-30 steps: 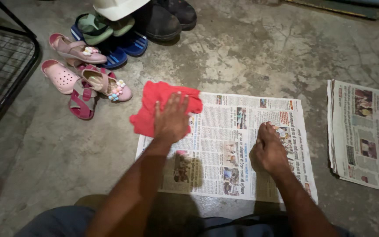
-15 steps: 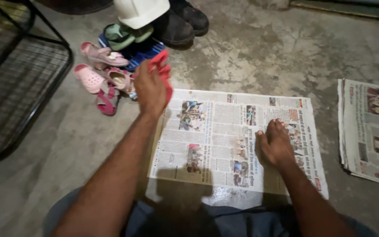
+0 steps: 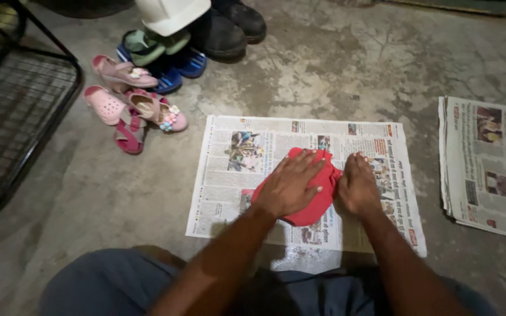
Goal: The person sits on the floor and wipes a newspaper spread on the ground with a red cloth. Then the person moves a metal wire rack into view and wipes its frame and shelves with the same cloth.
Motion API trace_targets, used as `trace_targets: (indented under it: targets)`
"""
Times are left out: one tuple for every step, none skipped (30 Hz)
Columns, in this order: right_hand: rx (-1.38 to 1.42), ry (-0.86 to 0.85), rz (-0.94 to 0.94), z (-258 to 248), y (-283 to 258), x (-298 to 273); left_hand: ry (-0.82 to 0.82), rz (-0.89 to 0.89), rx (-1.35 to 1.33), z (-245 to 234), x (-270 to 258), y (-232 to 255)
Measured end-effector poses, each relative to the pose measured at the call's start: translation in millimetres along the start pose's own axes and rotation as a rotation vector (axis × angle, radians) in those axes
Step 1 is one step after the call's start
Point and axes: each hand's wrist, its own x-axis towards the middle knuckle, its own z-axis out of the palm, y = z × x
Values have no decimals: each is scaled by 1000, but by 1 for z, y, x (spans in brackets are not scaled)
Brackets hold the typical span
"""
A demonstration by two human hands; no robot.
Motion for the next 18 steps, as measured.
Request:
trace_targets:
  targets:
    - [-1,-11,1,-1,-3,-1,-28,21,51,9,1,-4]
    - [-26,-33,18,-3,-6,-4,-56,42,102,15,2,-7]
    - [-48,-54,30,-5,-8,-4,-81,60,156,18,2,-10]
    - [-71,-75,42,-7,-10,-4,-112,65,177,19,0,-11]
    - [-76,-95,47,-9,-10,-2,-143,70,200,19,-5,-12]
    - [-81,-115,52,-10,-9,0,-175,76,222,18,-9,-13]
    - [-87,-137,56,-10,-7,1,-171,85,225,17,-12,-15]
    - [-76,-130,27,-8,-5,-2,-167,95,228,16,-15,-17]
    - [-70,-116,-6,-9,-1,-1,-154,106,234,15,-14,-20]
    - [-63,-101,-39,-10,3,-2,-140,89,238,14,-12,-23]
    - [-54,-94,-48,-9,7,-3,-127,63,240,13,-14,-27]
    - [-45,-87,-58,-9,9,-5,-114,38,243,13,-17,-31]
    - [-31,-77,-72,-8,7,-3,-95,-18,231,10,-23,-36]
    - [-26,-91,-53,-8,5,-2,-76,-74,218,7,-30,-42]
    - [-22,-104,-34,-10,4,-1,-55,-129,206,4,-37,-48]
    - [-18,-117,-15,-12,2,-1,-39,-188,225,0,-43,-54]
    - [-15,-128,-14,-14,1,-1,-22,-245,245,-5,-47,-61]
    - [-12,-140,-14,-16,0,-2,-5,-303,264,-9,-52,-68]
